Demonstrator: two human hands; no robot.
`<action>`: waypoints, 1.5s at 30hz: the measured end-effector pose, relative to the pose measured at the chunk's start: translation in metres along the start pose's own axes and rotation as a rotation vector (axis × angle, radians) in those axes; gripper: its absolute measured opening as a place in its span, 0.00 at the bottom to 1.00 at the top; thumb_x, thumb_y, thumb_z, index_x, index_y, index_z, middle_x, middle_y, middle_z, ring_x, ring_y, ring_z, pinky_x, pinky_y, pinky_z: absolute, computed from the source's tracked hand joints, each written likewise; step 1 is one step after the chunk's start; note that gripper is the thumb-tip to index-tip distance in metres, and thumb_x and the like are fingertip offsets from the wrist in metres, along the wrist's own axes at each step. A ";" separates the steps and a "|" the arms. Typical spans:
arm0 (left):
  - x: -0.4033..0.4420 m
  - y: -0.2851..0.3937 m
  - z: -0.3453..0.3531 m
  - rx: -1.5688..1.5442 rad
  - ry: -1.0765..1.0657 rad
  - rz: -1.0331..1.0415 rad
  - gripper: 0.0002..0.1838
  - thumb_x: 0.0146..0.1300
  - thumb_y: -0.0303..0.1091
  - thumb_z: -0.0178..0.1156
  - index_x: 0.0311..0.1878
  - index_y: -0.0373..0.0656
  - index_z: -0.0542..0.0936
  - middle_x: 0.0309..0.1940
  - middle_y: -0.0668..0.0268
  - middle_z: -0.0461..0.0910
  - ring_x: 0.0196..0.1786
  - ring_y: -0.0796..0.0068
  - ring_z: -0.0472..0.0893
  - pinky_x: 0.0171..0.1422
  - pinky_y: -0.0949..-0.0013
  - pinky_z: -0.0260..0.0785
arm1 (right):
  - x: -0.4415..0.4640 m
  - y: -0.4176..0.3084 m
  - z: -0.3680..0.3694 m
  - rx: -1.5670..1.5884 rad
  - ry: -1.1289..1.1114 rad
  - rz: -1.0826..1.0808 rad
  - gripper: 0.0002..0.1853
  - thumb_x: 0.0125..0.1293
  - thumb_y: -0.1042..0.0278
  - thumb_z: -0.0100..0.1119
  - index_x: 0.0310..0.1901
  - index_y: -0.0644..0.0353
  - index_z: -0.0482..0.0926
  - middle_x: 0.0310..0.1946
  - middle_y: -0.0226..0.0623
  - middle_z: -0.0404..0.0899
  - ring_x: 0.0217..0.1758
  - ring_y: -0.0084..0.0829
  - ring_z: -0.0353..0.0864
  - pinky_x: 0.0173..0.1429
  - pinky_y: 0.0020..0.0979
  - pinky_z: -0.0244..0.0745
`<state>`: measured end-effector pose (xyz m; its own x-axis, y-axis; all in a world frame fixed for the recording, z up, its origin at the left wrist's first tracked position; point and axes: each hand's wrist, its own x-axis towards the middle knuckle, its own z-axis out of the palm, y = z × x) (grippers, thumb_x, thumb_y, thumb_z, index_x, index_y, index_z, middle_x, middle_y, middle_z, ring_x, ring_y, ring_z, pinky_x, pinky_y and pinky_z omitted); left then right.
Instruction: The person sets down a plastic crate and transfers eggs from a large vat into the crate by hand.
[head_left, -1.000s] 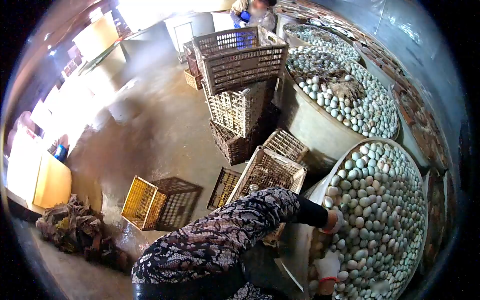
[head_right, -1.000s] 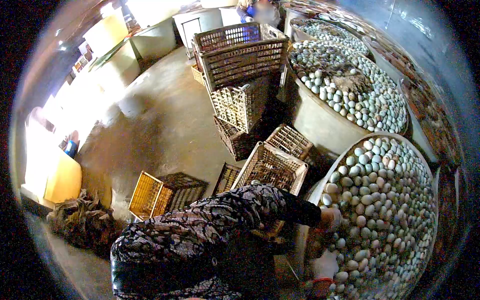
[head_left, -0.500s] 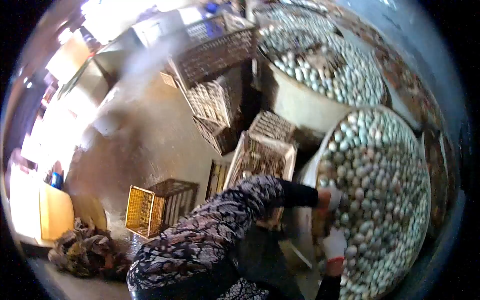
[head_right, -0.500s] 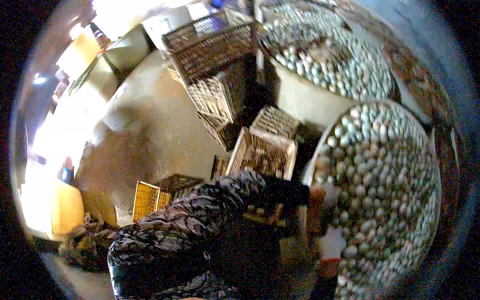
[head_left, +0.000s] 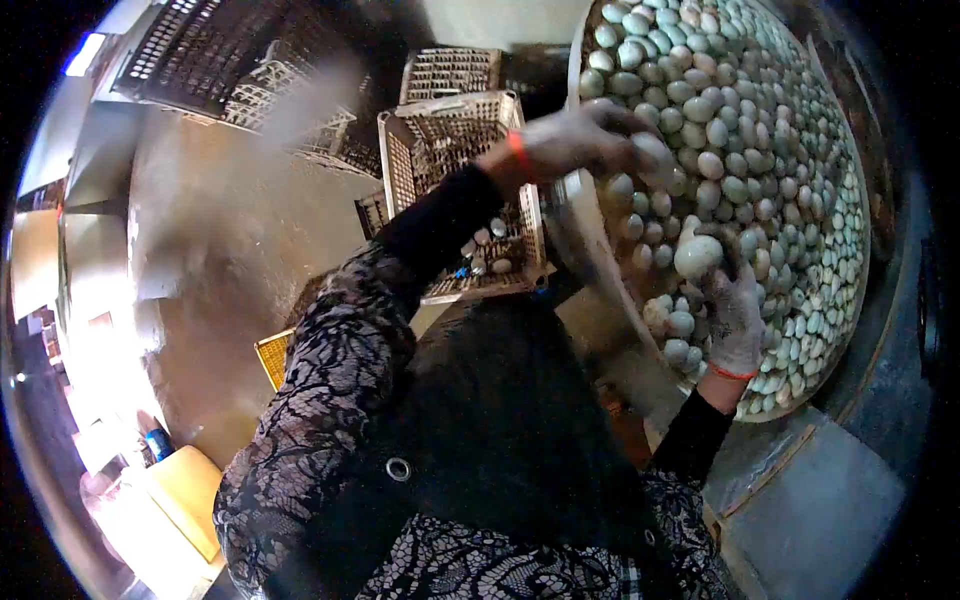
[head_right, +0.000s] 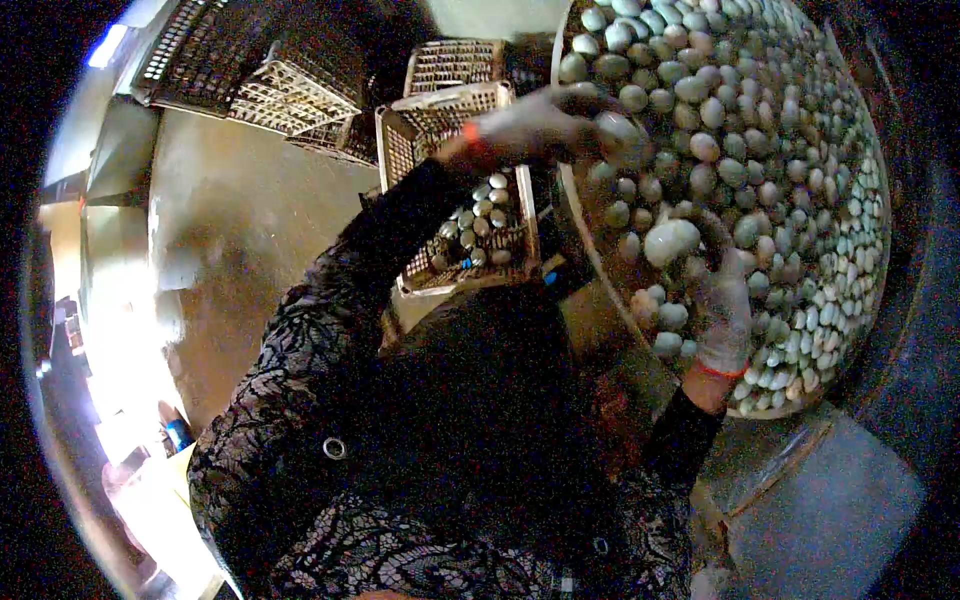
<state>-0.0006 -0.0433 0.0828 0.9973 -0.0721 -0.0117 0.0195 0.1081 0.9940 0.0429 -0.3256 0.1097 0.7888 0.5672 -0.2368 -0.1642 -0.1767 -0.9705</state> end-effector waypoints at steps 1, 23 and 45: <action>-0.015 -0.007 -0.017 -0.037 0.095 0.017 0.29 0.57 0.42 0.65 0.61 0.38 0.75 0.40 0.67 0.82 0.35 0.81 0.77 0.38 0.77 0.71 | -0.003 -0.008 0.021 -0.002 0.010 0.017 0.26 0.57 0.61 0.63 0.57 0.61 0.73 0.49 0.32 0.77 0.46 0.22 0.76 0.46 0.22 0.74; -0.116 -0.453 -0.214 1.709 0.077 -0.459 0.26 0.66 0.51 0.51 0.57 0.39 0.78 0.56 0.52 0.78 0.56 0.52 0.77 0.65 0.54 0.67 | 0.257 0.330 0.304 -1.037 -0.360 -0.047 0.17 0.61 0.55 0.57 0.45 0.58 0.82 0.45 0.49 0.81 0.48 0.50 0.80 0.52 0.44 0.76; 0.002 -0.041 0.079 1.270 -0.172 0.374 0.33 0.52 0.47 0.65 0.64 0.55 0.71 0.64 0.58 0.68 0.58 0.42 0.73 0.60 0.49 0.71 | -0.080 0.042 0.038 -1.458 0.301 -0.112 0.22 0.52 0.63 0.65 0.51 0.55 0.78 0.51 0.40 0.79 0.52 0.43 0.78 0.55 0.41 0.73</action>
<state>-0.0051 -0.1258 0.0504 0.9050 -0.3740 0.2026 -0.4235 -0.8367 0.3472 -0.0497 -0.3480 0.0866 0.8763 0.4809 0.0284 0.4817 -0.8754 -0.0407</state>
